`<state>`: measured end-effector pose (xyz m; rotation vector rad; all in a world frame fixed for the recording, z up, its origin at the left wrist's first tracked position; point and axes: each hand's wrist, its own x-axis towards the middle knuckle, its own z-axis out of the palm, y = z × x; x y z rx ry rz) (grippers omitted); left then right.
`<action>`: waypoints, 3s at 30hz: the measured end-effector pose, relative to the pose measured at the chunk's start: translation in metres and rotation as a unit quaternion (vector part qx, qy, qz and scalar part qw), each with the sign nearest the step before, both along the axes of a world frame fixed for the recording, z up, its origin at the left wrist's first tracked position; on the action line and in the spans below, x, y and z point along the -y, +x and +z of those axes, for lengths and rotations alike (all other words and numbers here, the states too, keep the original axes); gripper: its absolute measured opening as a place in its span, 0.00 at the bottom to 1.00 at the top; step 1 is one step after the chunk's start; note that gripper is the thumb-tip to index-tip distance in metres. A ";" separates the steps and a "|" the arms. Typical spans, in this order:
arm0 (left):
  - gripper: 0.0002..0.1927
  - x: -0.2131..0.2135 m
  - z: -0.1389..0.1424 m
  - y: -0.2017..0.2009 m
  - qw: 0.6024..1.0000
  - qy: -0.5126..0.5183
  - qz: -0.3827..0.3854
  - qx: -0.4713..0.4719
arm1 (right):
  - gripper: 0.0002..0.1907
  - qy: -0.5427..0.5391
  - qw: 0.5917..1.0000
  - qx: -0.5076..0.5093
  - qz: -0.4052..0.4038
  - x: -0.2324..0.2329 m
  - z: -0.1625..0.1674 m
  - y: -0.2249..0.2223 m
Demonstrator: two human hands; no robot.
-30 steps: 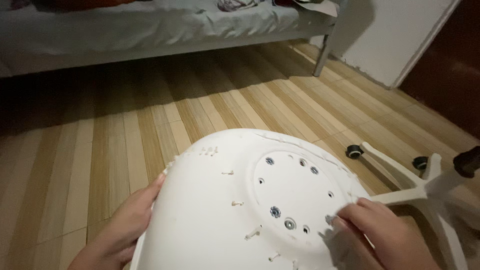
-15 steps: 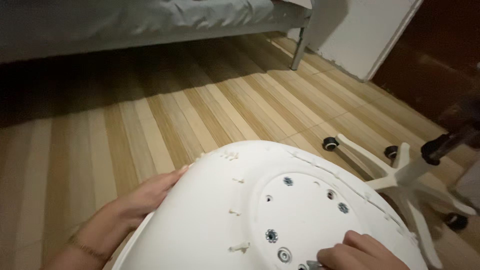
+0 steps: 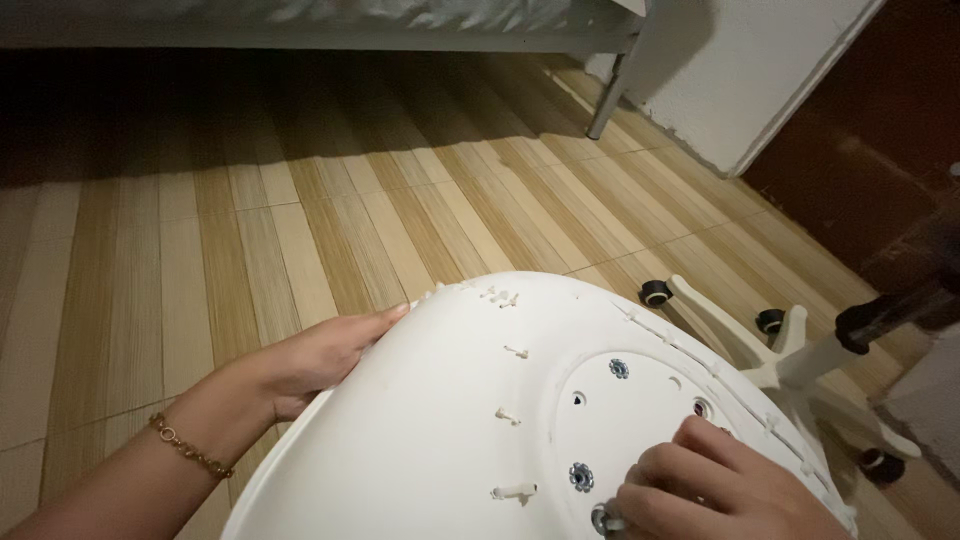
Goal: The person kneels on the floor with a white plastic chair seat turned upside down and unscrews screws from the mounting plate on its underside, first by hand and later using a screwdriver, working on the screws one at a time.
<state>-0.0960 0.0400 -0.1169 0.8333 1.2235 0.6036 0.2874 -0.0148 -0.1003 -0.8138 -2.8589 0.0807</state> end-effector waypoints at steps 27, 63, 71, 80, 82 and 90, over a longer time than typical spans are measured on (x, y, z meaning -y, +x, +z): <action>0.34 0.004 0.009 0.006 1.000 -0.009 0.009 -0.002 | 0.16 -0.163 0.917 0.295 -0.215 0.009 0.024 -0.023; 0.36 0.022 0.000 -0.004 0.997 0.000 0.043 -0.068 | 0.17 -0.201 0.872 0.427 -0.133 0.011 0.085 -0.060; 0.34 0.026 0.000 -0.011 0.996 -0.003 0.027 -0.090 | 0.24 -0.228 0.839 0.483 -0.099 0.008 0.094 -0.076; 0.35 0.021 0.013 -0.008 0.995 0.001 0.010 -0.102 | 0.18 0.093 0.911 0.300 0.266 -0.026 0.095 -0.065; 0.34 0.023 0.010 -0.010 0.995 -0.003 0.014 -0.102 | 0.15 0.173 0.893 0.238 0.340 -0.035 0.099 -0.069; 0.36 0.010 -0.026 -0.025 0.996 0.064 0.017 -0.067 | 0.15 0.221 0.935 0.116 0.250 -0.037 0.069 -0.053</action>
